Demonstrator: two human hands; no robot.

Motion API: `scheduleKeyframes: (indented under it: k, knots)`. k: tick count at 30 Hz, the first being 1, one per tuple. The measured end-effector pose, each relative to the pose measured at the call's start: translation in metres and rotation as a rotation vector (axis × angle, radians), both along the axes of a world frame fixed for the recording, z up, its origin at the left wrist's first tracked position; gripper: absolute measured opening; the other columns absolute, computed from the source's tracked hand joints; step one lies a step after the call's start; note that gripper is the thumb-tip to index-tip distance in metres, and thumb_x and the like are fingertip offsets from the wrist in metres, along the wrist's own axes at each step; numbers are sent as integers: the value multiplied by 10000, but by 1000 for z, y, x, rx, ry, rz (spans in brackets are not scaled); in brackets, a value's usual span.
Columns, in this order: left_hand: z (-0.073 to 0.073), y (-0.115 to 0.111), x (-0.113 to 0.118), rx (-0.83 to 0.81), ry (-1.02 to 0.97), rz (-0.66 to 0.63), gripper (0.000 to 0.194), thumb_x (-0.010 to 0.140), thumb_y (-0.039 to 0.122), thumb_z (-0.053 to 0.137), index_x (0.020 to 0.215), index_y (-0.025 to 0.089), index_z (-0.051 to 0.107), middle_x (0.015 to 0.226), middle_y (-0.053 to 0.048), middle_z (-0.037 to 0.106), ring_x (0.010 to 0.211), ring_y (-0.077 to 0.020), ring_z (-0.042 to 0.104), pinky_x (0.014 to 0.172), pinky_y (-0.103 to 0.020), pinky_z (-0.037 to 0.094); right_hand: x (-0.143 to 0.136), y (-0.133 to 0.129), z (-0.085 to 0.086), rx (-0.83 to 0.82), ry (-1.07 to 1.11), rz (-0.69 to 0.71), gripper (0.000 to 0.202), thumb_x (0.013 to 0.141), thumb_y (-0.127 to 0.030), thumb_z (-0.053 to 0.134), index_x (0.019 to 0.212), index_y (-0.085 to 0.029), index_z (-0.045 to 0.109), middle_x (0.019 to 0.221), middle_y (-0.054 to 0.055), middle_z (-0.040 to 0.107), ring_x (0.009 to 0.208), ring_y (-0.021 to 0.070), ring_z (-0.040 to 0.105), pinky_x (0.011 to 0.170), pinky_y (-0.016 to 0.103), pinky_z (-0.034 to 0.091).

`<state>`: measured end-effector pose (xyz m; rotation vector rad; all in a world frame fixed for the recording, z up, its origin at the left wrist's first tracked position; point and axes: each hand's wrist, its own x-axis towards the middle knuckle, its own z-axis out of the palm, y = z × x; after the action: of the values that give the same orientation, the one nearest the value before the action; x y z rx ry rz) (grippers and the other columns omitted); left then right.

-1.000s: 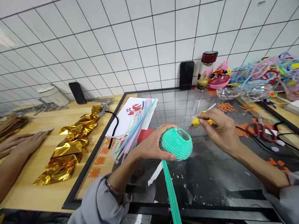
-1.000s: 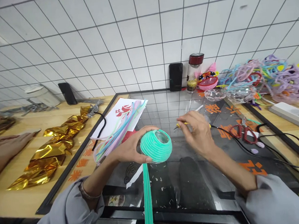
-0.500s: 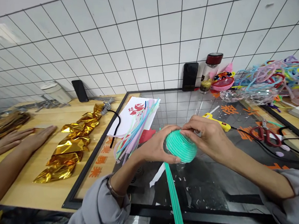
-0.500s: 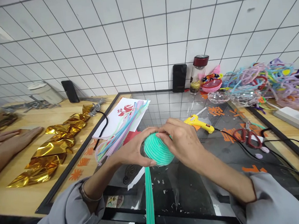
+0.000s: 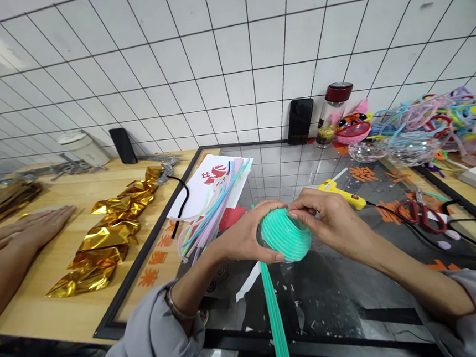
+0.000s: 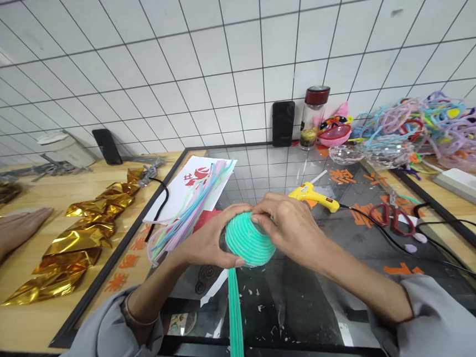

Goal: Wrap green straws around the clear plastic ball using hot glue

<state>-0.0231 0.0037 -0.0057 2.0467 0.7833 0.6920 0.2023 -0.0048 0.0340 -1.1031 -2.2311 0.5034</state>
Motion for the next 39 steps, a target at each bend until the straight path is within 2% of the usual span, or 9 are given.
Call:
scheduleKeyframes:
  k: [12,27,36,39]
  knots:
    - [-2,0,0,42,-12,-31,916,607,435,857,1393,227,434,1433,-147,476,1352,-358,470,1173,-565,372,2,1,-16,33,165,92,213,980,-247,547,851,-170,699,758,17,620,711,150,592,657,291,427]
    - [3,-3,0,47,-15,-21,871,613,391,870,1365,213,467,1412,-145,524,1321,-343,519,1155,-536,401,2,0,-22,40,254,125,190,976,-234,579,838,-169,692,767,13,626,717,134,589,652,276,449]
    - [6,-6,1,48,16,-25,850,621,343,858,1353,203,448,1420,-165,513,1343,-351,505,1159,-561,390,1,-1,-22,50,294,139,182,968,-225,590,828,-172,694,752,9,631,704,131,591,641,267,457]
    - [4,-7,1,98,5,-25,834,634,332,847,1355,231,440,1468,-163,468,1401,-365,446,1184,-585,357,1,-1,-21,53,292,135,193,970,-227,582,819,-172,690,745,12,633,701,134,593,645,272,460]
